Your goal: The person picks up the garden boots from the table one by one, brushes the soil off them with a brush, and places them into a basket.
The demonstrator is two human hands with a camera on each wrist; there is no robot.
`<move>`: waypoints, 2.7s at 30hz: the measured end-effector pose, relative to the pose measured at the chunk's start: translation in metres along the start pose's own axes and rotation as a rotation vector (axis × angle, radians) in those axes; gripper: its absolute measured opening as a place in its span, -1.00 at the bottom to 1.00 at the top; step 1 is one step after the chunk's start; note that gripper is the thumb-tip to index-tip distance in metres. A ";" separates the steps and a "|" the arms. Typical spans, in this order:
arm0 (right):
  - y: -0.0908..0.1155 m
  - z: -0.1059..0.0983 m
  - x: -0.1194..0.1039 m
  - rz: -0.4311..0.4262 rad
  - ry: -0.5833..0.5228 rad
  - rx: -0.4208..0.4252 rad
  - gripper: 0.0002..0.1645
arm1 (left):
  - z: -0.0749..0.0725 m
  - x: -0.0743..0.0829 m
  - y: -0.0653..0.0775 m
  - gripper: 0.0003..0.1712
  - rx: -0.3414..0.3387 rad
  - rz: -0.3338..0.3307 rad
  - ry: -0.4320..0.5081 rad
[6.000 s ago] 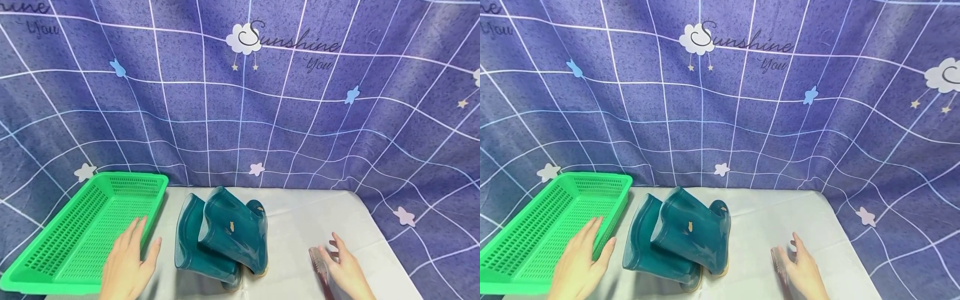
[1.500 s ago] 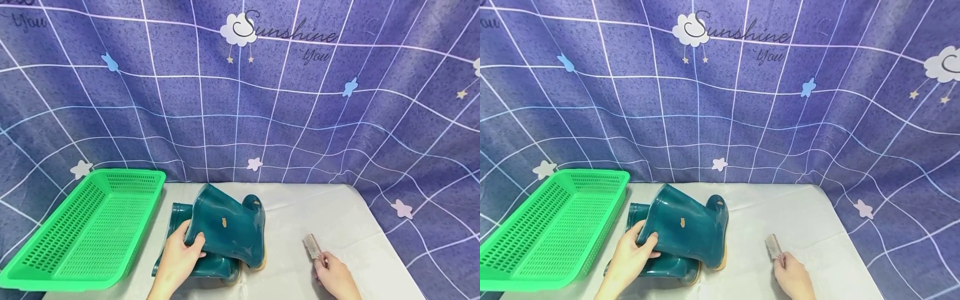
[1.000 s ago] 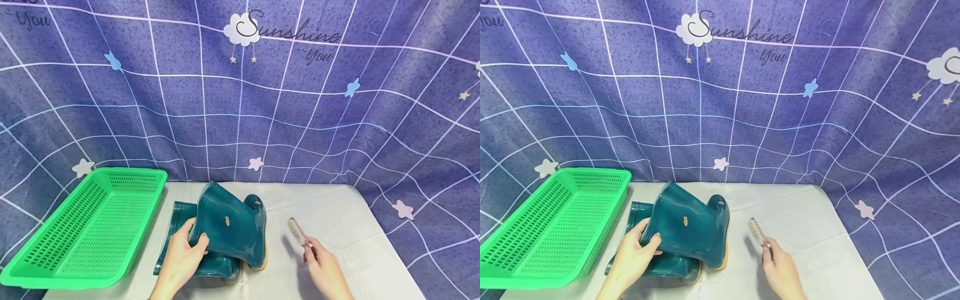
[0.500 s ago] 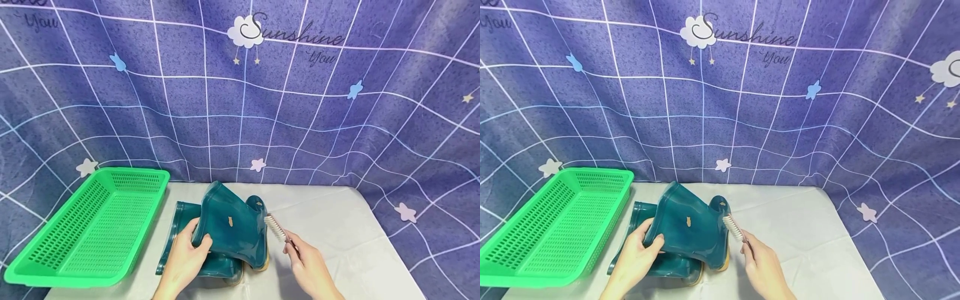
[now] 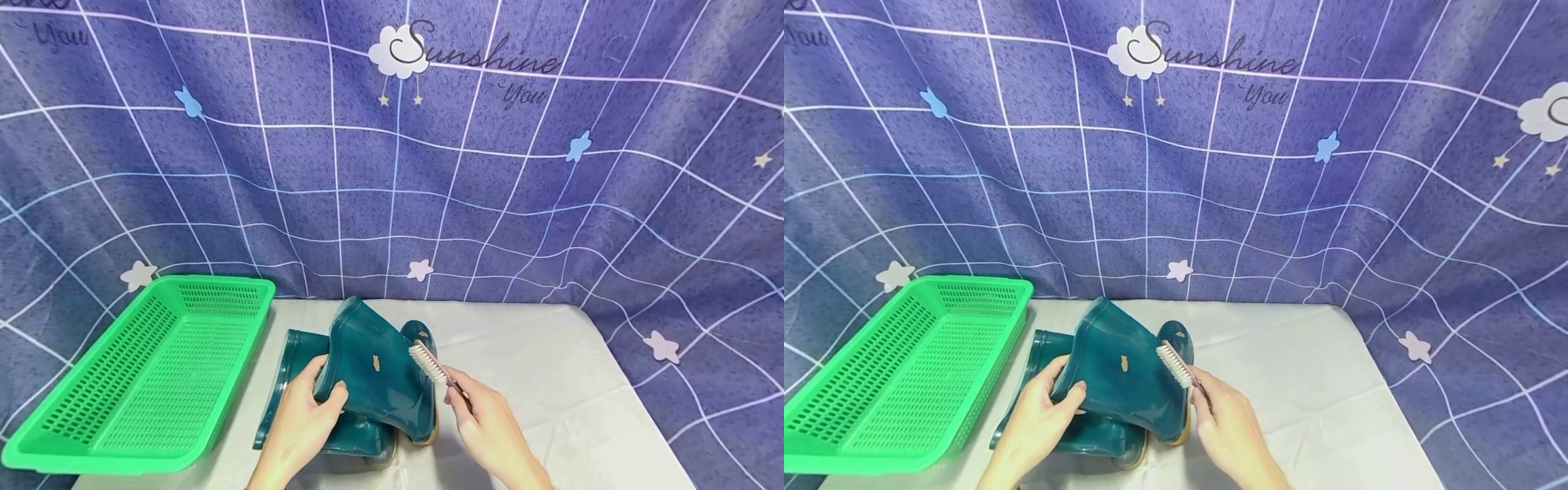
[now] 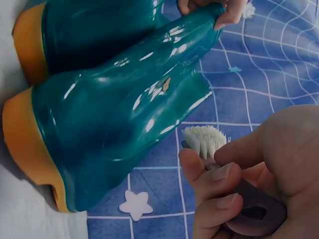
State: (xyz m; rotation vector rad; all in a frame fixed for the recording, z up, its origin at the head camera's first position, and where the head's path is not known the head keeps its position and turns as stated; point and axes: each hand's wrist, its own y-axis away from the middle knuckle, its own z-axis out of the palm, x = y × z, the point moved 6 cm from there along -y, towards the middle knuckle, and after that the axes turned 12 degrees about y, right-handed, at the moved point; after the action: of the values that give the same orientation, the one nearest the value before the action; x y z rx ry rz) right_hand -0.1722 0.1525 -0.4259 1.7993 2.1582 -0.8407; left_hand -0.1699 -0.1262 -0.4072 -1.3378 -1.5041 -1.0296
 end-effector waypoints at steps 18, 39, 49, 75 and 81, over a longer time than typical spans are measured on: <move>0.002 0.007 -0.013 -0.102 0.060 0.039 -0.51 | -0.002 -0.005 0.000 -0.45 0.000 -0.003 -0.019; 0.007 0.017 -0.020 -0.215 0.086 0.036 -0.55 | 0.004 0.002 0.001 -0.52 0.002 0.006 -0.014; 0.011 0.024 -0.035 -0.265 0.111 0.192 -0.34 | 0.003 0.006 0.001 -0.52 0.010 0.026 -0.027; 0.014 0.037 -0.035 -0.282 0.122 0.184 -0.29 | 0.005 0.007 0.000 -0.46 0.003 0.036 -0.045; 0.014 0.038 -0.034 -0.275 0.120 0.158 -0.30 | 0.005 0.007 0.000 -0.45 0.001 0.033 -0.050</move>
State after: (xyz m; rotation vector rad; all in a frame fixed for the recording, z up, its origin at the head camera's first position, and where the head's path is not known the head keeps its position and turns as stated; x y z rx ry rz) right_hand -0.1580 0.1045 -0.4437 1.6840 2.5232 -1.0117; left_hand -0.1707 -0.1200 -0.4024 -1.3926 -1.5138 -0.9809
